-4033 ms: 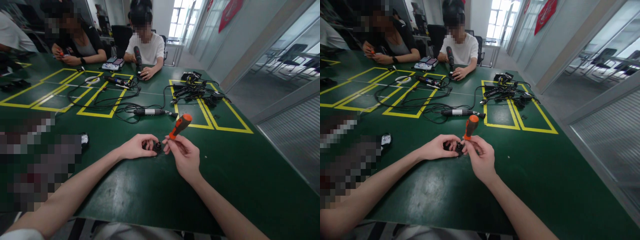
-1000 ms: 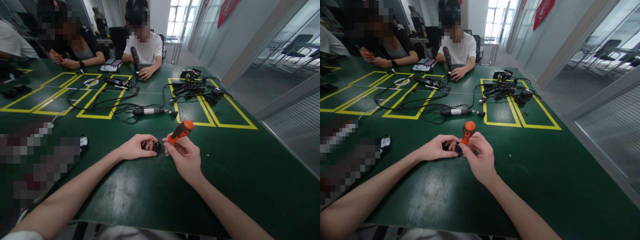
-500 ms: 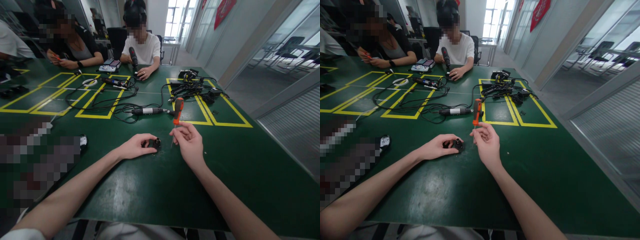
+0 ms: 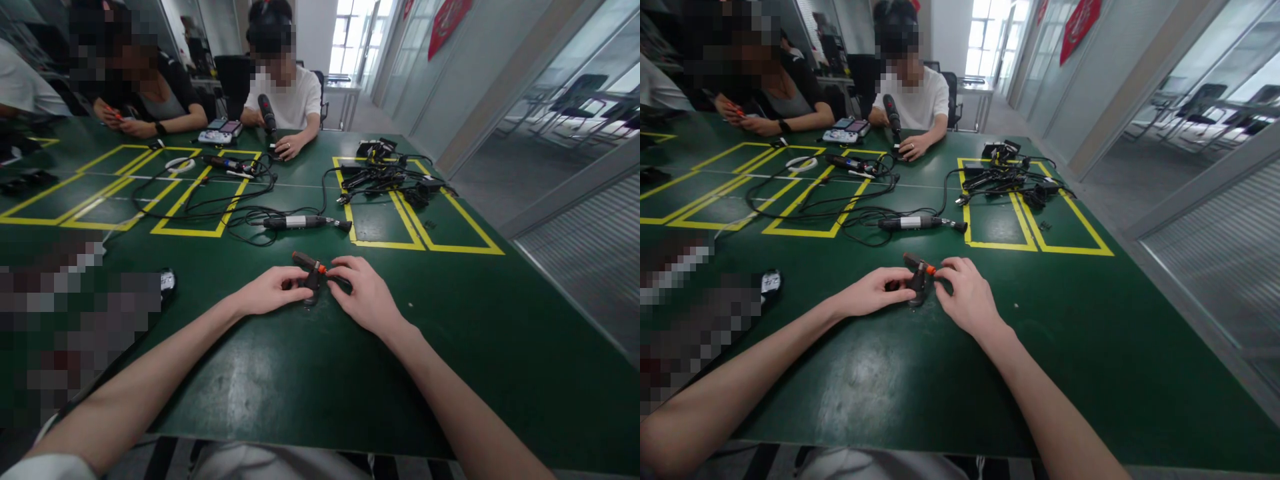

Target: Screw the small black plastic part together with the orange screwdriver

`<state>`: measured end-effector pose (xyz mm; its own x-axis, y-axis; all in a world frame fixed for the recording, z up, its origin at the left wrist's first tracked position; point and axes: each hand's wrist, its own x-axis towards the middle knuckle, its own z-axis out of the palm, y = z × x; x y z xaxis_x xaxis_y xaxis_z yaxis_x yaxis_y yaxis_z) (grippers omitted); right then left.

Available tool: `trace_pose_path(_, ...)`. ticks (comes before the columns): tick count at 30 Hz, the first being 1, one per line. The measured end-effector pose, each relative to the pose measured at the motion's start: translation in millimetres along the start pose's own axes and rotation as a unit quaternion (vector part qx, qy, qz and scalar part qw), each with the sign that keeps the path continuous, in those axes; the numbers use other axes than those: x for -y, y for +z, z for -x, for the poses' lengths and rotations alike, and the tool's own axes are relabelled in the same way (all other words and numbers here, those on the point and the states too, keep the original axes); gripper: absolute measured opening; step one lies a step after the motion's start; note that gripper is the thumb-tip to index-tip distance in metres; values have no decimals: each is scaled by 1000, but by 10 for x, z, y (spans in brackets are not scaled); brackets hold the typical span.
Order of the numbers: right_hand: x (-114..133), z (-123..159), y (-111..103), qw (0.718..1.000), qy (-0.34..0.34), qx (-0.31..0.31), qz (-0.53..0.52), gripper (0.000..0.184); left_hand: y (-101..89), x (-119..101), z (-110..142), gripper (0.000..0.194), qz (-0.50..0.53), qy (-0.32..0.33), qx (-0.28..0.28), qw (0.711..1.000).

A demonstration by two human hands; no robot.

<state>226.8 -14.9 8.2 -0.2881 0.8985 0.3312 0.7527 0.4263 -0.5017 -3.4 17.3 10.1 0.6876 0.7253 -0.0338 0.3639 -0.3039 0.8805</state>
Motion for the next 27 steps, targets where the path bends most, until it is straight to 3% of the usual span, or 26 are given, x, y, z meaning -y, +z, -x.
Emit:
trace_pose_path(2, 8, 7, -7, 998, -50, -24, -30, 15, -4, -3, 4, 31, 0, 4, -3, 1000)
trace_pose_path(6, 24, 12, -31, 992, -95, 12, -86, 16, -15, -10, 8, 29, -6, 17, -6, 1000)
trace_pose_path(27, 10, 10, 43, 991, -62, 30, -113, 12, -24, -9, 6, 32, -45, 26, 12, 999)
